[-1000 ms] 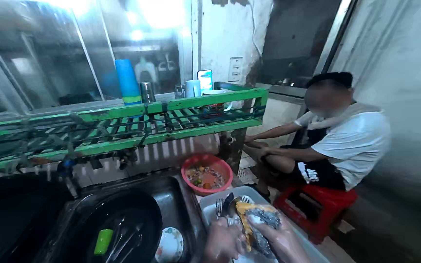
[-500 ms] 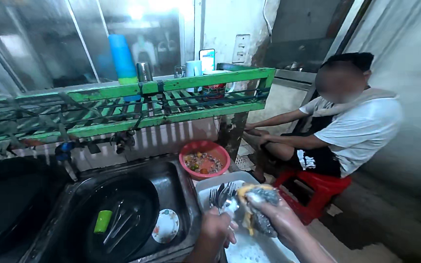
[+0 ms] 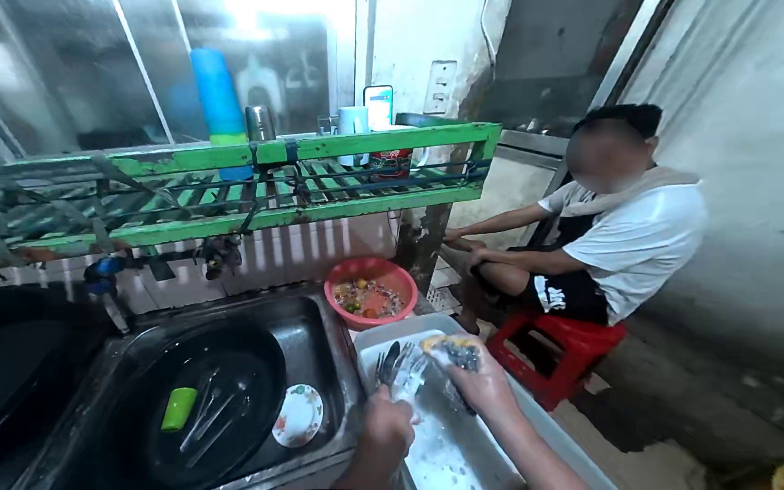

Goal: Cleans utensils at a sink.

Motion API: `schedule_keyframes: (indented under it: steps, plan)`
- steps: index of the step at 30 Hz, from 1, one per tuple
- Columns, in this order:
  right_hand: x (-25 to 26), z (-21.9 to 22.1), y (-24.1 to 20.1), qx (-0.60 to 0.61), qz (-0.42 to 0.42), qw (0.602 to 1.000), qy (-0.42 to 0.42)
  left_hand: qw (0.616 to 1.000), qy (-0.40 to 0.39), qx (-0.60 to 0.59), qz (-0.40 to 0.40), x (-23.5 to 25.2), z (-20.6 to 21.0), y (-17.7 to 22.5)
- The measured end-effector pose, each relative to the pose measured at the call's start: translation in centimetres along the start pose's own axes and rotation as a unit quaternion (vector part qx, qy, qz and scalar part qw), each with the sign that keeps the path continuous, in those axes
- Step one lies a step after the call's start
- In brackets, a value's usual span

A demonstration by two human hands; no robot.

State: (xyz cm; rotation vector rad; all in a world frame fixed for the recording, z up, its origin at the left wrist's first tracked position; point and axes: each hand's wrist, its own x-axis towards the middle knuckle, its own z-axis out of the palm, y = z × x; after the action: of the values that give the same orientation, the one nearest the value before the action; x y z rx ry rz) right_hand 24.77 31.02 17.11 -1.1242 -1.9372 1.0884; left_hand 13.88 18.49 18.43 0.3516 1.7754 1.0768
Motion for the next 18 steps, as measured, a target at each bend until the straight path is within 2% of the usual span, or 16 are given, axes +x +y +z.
schedule_keyframes:
  steps: [2, 5, 7, 9, 11, 13, 15, 18]
  plan:
    - [0.8, 0.1, 0.5, 0.114, 0.081, 0.989, 0.039, 0.999, 0.001, -0.046, 0.013, -0.5, -0.7, -0.2]
    - [-0.8, 0.2, 0.5, 0.177, 0.155, 0.972, -0.028, 0.997, -0.031, -0.071, 0.028, -1.2, -0.7, -0.1]
    - [-2.3, 0.9, -0.4, 0.15, 0.158, 0.975, -0.055, 0.994, -0.067, -0.079, 0.026, -1.7, -0.6, 0.1]
    - [-2.4, 1.2, -0.7, 0.15, 0.125, 0.981, 0.0, 0.991, -0.096, -0.087, 0.024, -1.8, -1.2, -0.2]
    - [-1.0, 0.4, -0.2, 0.218, 0.098, 0.968, 0.077, 0.991, -0.101, -0.077, 0.034, -2.0, -1.9, -0.8]
    - [0.1, -0.3, 0.4, 0.312, 0.103, 0.939, 0.104, 0.994, -0.081, -0.06, 0.044, -1.8, -1.7, -0.7]
    - [-0.9, 0.5, 0.1, 0.355, 0.135, 0.922, 0.072, 0.995, -0.064, -0.059, 0.043, -1.6, -0.9, -0.2]
    - [-3.7, 3.0, -1.4, 0.317, 0.151, 0.936, 0.0, 0.994, -0.069, -0.065, 0.054, -1.6, -1.2, 0.6]
